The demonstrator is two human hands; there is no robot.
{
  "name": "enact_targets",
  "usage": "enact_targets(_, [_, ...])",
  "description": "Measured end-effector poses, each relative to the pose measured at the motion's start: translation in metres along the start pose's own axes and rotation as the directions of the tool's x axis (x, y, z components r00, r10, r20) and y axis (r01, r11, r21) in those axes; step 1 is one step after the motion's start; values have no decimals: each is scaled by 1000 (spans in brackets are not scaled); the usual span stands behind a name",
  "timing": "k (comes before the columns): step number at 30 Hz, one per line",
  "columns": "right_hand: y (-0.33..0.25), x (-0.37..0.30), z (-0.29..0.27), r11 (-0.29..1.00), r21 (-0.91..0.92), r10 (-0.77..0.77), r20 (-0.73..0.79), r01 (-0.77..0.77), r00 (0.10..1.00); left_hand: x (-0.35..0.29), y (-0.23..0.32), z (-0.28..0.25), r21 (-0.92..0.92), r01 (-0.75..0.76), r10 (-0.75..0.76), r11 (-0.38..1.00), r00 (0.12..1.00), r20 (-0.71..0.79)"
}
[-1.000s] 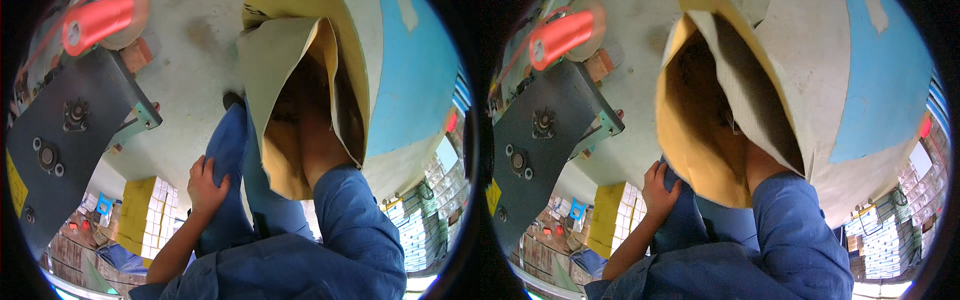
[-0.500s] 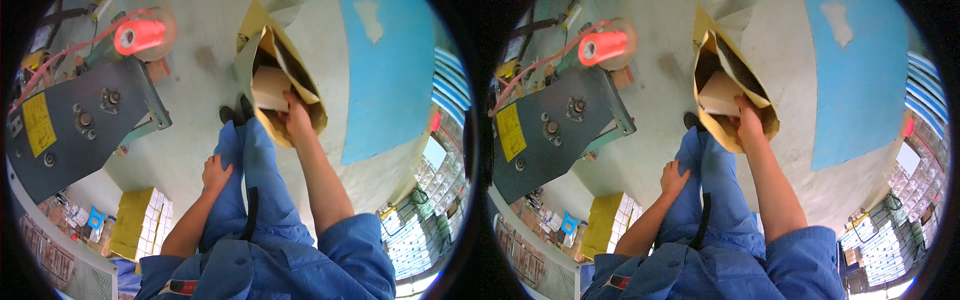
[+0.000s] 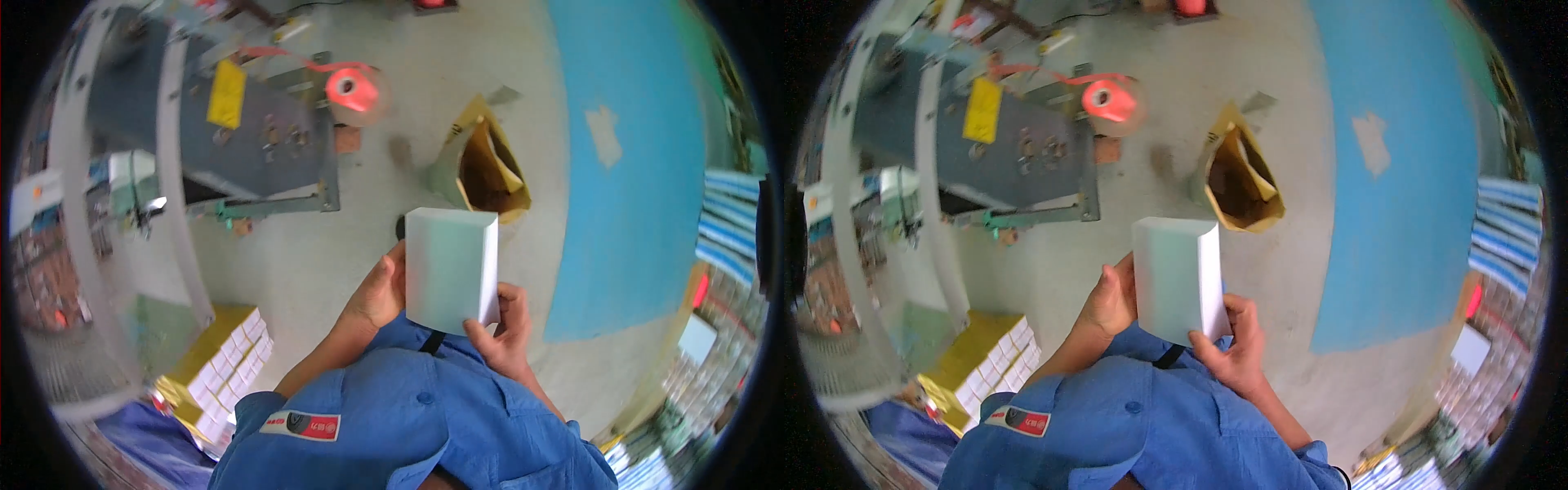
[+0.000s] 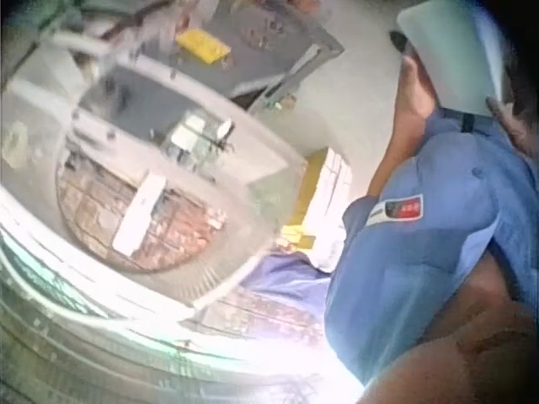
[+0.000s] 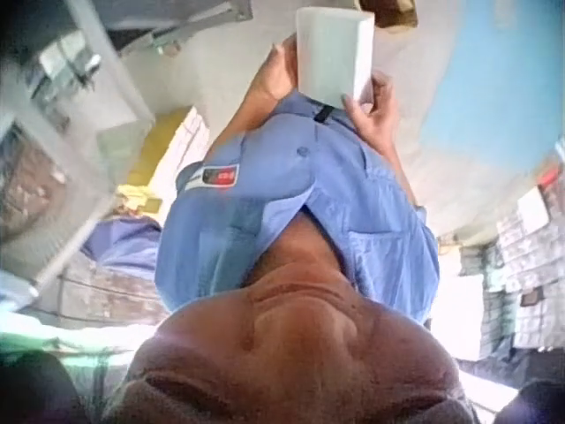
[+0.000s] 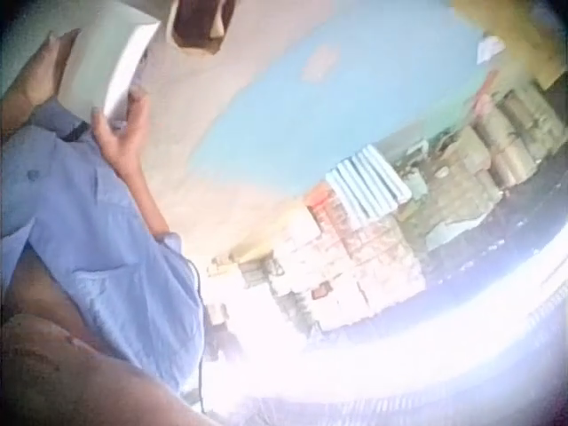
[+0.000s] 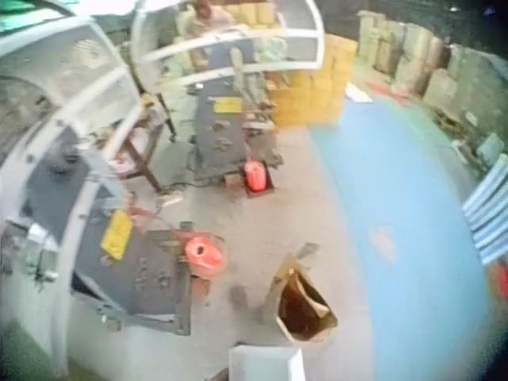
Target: The recorder is weighing stacks of yellow paper, applying a protective white sheet, and using a banding machine to bundle them before stacking.
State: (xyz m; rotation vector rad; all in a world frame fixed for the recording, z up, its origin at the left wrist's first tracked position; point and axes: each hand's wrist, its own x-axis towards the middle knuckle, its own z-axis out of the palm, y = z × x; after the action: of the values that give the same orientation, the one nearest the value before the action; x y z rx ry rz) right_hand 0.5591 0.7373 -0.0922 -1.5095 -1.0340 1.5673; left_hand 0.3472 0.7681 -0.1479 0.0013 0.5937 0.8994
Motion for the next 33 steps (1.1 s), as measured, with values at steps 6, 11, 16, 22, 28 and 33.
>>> enact_targets(6, [-21,-17,46,894,-280,-232,380,351,895,-91,-9,6,192,-364,410,911,847,-339])
enact_targets(11, [-20,-26,70,846,-387,-31,650,366,759,-138,-67,-15,-100,-497,366,862,747,-555])
enact_targets(16, [-32,-50,131,835,-355,128,869,421,478,-220,-96,-22,-114,-727,526,677,587,-616])
enact_targets(22, [-32,-82,241,874,-244,225,970,421,97,-302,-125,-54,-76,-953,585,295,243,-773])
enact_targets(28, [46,-136,378,902,-208,239,970,379,-37,-375,-125,-109,27,-969,617,244,134,-775])
enact_targets(33, [80,-222,476,824,-85,190,973,561,-131,-473,-113,-179,81,-935,428,345,80,-900])
